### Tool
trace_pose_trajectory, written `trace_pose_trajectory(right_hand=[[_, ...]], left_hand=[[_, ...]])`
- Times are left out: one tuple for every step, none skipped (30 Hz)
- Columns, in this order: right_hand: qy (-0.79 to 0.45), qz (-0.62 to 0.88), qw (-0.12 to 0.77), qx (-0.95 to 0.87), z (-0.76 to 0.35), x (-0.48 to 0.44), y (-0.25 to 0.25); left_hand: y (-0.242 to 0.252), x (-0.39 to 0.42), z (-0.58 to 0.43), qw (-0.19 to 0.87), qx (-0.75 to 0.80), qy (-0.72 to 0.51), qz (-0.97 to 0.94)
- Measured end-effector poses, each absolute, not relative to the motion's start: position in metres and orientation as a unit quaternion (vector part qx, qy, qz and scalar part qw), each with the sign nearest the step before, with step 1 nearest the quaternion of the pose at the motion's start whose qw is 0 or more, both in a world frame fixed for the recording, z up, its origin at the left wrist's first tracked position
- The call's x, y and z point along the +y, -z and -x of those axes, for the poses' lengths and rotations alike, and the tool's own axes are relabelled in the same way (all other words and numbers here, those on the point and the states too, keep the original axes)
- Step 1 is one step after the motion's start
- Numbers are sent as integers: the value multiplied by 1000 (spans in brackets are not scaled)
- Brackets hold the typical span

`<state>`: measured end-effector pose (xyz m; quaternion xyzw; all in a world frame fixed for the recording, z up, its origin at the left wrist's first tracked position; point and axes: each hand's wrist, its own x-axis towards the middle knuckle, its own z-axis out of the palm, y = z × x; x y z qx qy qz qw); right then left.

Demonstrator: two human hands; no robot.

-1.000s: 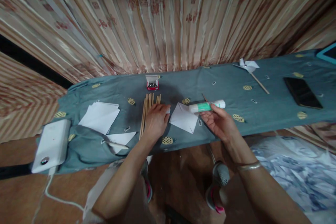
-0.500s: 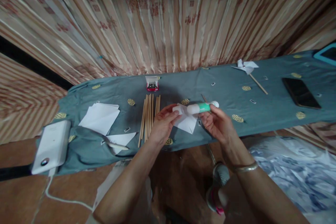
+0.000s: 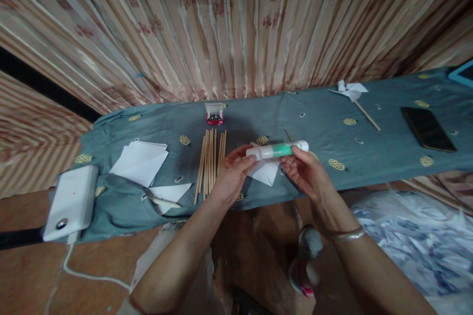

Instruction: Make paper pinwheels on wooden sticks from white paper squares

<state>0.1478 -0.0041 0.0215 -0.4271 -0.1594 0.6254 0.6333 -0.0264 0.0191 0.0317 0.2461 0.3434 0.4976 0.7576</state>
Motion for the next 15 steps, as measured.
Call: trace_pose_trajectory(right_hand=[[-621,430,634,-168,-147,-5,-22],[-616,434,633,-176,-147,-5,-23],[-611,439,633,-184,-147,-6,-24],[-605,443,633,-190,-147,-6,-24],[-599,448,634,-197,-147,-7,-25],[-595,452,633,-204,-147,-7,-25],[-590,455,633,-211,-147,-8,-25],[-586,459,632,-219,-147,-8,-25],[-582,462,630,-226,-147,-8,-25],[-579,464,628,-233,-146,-8,-24],[-577,466,627,-238,-145,-8,-24],[-575,468,625,-244,-143,-8,-24],[-574,470,622,-250,-142,-8,-23],[-573,471,619,-257,-140,-8,-23],[-572,473,616,-264,-138,-8,-23]], left_hand=[[-32,19,26,753,348,-500,-249],[-32,19,27,746,353,-502,-256],[-31,18,27,737,360,-505,-268],[-31,18,27,726,367,-507,-284],[-30,18,27,715,374,-508,-302],[-29,18,27,703,380,-510,-318],[-29,18,27,693,385,-512,-333],[-28,18,27,685,387,-513,-344],[-27,18,27,679,388,-514,-353],[-27,17,27,675,387,-515,-360],[-27,17,27,672,386,-515,-366],[-27,17,27,669,385,-515,-372],[-26,17,27,667,386,-514,-378],[-26,17,28,663,387,-513,-383],[-26,17,29,659,390,-512,-388]])
